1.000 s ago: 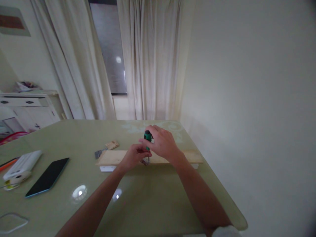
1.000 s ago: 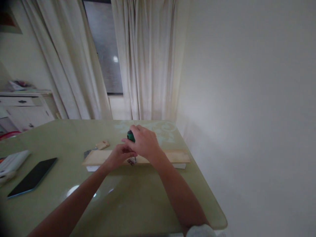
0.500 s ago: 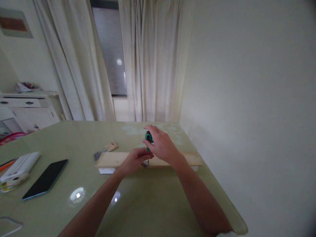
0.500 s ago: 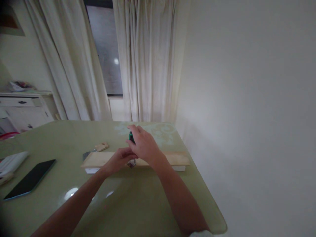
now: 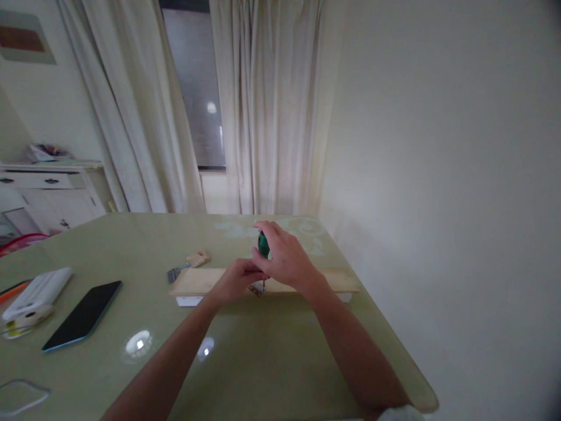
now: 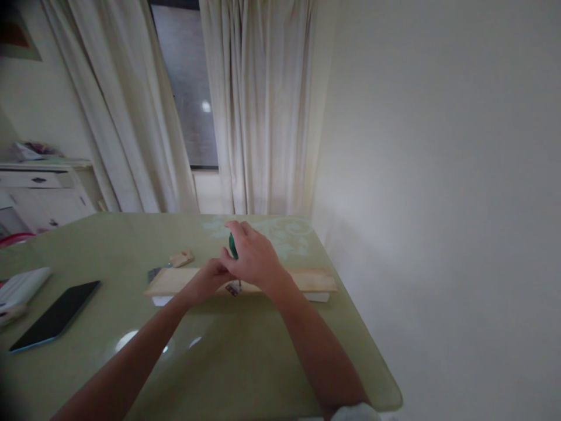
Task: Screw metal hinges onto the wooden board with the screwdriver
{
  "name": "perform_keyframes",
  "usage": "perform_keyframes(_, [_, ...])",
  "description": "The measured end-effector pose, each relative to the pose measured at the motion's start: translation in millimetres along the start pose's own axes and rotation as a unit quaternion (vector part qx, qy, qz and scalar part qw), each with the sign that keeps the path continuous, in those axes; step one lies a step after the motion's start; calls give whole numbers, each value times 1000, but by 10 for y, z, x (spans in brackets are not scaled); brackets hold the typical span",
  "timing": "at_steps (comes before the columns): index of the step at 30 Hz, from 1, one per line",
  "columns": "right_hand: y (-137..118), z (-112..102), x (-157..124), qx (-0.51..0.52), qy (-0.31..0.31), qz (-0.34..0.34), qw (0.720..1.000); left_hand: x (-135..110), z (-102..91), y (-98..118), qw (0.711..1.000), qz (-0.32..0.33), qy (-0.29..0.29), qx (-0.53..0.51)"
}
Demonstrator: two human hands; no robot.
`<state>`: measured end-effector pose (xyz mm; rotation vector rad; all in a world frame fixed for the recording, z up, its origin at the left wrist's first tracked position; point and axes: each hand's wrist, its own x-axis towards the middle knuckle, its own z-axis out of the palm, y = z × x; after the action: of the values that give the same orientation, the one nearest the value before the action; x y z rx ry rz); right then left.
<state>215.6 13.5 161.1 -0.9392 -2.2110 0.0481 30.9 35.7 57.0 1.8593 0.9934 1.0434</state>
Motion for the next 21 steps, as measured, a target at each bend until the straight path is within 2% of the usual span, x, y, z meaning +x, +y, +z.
perform_keyframes(3, [10, 12, 11, -19, -7, 15, 1000, 22, 20, -54, 1000, -14, 13, -2])
perform_keyframes(8, [31, 10, -3, -3, -7, -6, 1000, 9, 22, -41, 999, 10, -30, -17])
perform_keyframes(13, [25, 12, 1, -10, 6, 16, 1000, 17, 50, -39, 1000, -19, 25, 1])
perform_keyframes(18, [9, -4, 4, -5, -6, 2, 1000, 6, 77, -48, 999, 9, -26, -25])
perform_keyframes(21, [8, 3, 6, -4, 4, 15, 1000, 9, 94, -58, 1000, 3, 6, 6])
